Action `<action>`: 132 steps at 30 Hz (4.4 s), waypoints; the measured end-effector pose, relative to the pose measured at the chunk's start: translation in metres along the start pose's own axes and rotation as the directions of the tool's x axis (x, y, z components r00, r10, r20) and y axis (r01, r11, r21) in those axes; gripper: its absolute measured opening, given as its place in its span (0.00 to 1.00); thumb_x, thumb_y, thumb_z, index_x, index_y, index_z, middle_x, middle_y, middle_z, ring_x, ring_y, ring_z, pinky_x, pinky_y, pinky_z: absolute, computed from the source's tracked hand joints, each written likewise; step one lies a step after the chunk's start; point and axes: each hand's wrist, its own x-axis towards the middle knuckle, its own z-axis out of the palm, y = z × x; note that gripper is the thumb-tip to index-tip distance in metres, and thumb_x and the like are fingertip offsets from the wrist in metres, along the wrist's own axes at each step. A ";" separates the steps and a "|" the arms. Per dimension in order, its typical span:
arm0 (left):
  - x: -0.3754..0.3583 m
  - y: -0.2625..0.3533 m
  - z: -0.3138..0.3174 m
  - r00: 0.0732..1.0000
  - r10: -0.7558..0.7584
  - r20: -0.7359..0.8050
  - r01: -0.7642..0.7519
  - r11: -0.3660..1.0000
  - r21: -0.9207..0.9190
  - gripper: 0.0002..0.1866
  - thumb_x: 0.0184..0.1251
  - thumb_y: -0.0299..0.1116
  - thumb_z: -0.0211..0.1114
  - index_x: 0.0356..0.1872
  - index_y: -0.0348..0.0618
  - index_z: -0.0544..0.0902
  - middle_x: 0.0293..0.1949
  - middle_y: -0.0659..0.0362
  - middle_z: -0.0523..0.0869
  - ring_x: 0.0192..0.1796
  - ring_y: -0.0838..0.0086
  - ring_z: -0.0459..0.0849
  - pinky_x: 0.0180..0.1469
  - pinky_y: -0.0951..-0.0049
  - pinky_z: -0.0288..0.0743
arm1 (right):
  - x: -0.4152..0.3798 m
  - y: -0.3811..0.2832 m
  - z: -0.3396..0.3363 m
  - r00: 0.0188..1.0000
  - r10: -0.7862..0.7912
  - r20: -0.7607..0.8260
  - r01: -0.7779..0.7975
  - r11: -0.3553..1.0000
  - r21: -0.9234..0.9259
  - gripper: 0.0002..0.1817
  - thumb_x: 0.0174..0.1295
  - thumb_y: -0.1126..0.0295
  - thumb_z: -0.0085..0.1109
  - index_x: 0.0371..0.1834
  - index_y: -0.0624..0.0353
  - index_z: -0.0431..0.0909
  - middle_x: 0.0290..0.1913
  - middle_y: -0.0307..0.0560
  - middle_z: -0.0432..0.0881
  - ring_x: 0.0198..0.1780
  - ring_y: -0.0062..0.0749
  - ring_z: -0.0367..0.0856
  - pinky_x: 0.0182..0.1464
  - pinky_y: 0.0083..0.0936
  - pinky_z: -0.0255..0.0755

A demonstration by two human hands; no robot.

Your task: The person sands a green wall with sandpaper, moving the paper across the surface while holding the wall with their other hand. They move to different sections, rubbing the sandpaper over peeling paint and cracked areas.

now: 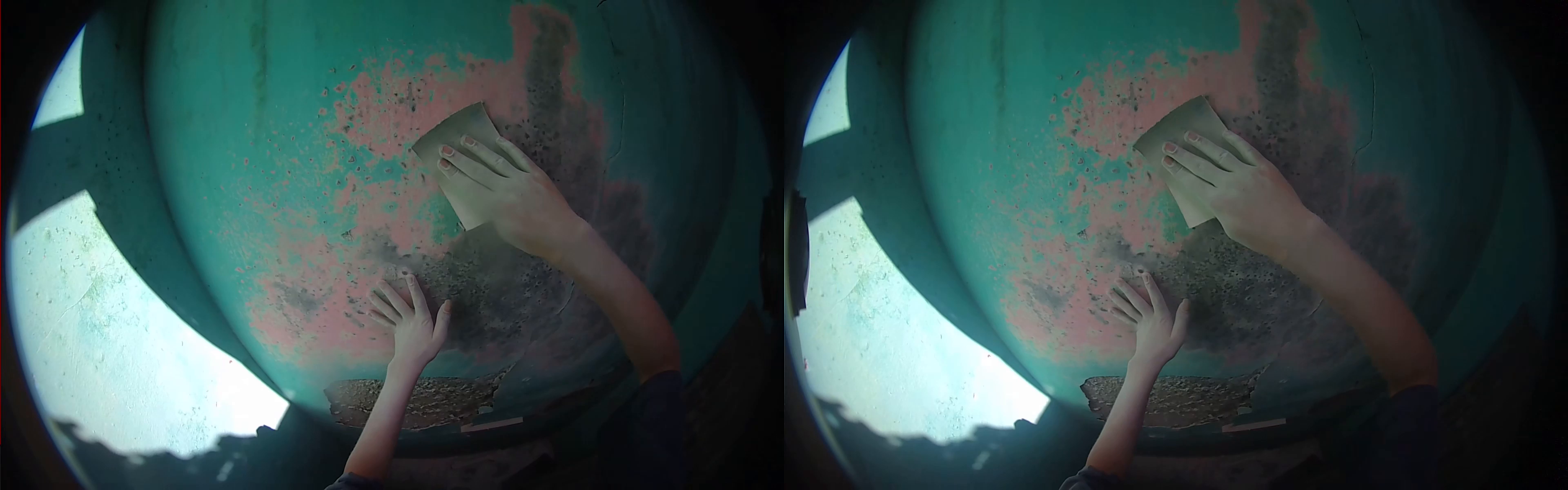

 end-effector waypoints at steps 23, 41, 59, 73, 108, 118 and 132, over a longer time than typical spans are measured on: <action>-0.009 -0.003 0.014 0.996 0.063 0.060 -0.069 0.993 0.100 0.50 0.74 0.63 0.54 0.80 0.34 0.49 0.76 0.19 0.33 0.73 0.11 0.25 0.64 0.12 0.24 | -0.003 -0.014 0.001 0.998 0.057 0.034 -0.056 0.998 -0.028 0.33 0.60 0.75 0.54 0.74 0.55 0.70 0.77 0.39 0.69 0.77 0.36 0.65 0.79 0.43 0.55; -0.012 -0.005 0.017 0.994 0.109 0.012 -0.110 0.989 0.097 0.48 0.73 0.63 0.55 0.80 0.39 0.52 0.77 0.22 0.36 0.73 0.12 0.27 0.63 0.11 0.26 | 0.014 -0.013 -0.002 0.998 0.043 -0.040 -0.044 0.999 -0.026 0.35 0.58 0.76 0.55 0.74 0.54 0.70 0.77 0.41 0.69 0.77 0.39 0.64 0.78 0.43 0.55; -0.015 -0.013 0.020 0.987 0.157 0.021 -0.158 0.983 0.091 0.47 0.73 0.64 0.55 0.81 0.42 0.52 0.77 0.23 0.36 0.73 0.12 0.27 0.62 0.10 0.27 | -0.030 -0.023 -0.006 0.979 0.171 0.110 -0.149 0.972 -0.183 0.33 0.60 0.75 0.55 0.74 0.58 0.69 0.76 0.42 0.69 0.77 0.39 0.64 0.79 0.42 0.55; -0.017 -0.018 0.021 0.985 0.169 0.020 -0.170 0.977 0.129 0.42 0.74 0.61 0.55 0.81 0.50 0.56 0.79 0.30 0.43 0.75 0.16 0.32 0.66 0.13 0.27 | -0.075 -0.049 0.012 0.938 0.293 0.186 -0.263 0.949 -0.172 0.35 0.61 0.76 0.53 0.77 0.55 0.66 0.79 0.42 0.65 0.79 0.40 0.62 0.78 0.48 0.55; -0.071 -0.013 0.050 0.979 0.058 0.197 -0.077 0.993 0.088 0.40 0.79 0.60 0.46 0.82 0.46 0.51 0.80 0.30 0.38 0.77 0.19 0.27 0.70 0.19 0.24 | -0.200 -0.107 0.098 0.571 0.821 0.012 -0.814 0.564 0.143 0.43 0.61 0.75 0.54 0.82 0.62 0.51 0.80 0.71 0.52 0.80 0.70 0.50 0.78 0.59 0.48; -0.086 0.049 0.041 0.943 0.119 0.310 -0.072 0.985 -0.160 0.36 0.83 0.52 0.43 0.83 0.48 0.48 0.78 0.27 0.25 0.75 0.19 0.21 0.73 0.25 0.27 | -0.260 -0.155 0.127 0.444 0.872 0.204 -0.888 0.399 0.228 0.45 0.62 0.75 0.55 0.83 0.59 0.48 0.82 0.68 0.47 0.82 0.65 0.45 0.79 0.59 0.45; -0.012 0.112 0.026 0.997 0.071 0.023 -0.072 0.994 0.081 0.32 0.81 0.50 0.47 0.82 0.59 0.56 0.79 0.29 0.30 0.77 0.21 0.26 0.73 0.23 0.31 | -0.292 -0.134 0.122 0.464 0.848 0.256 -0.881 0.411 0.236 0.43 0.61 0.76 0.54 0.83 0.57 0.52 0.82 0.67 0.50 0.82 0.67 0.46 0.78 0.63 0.44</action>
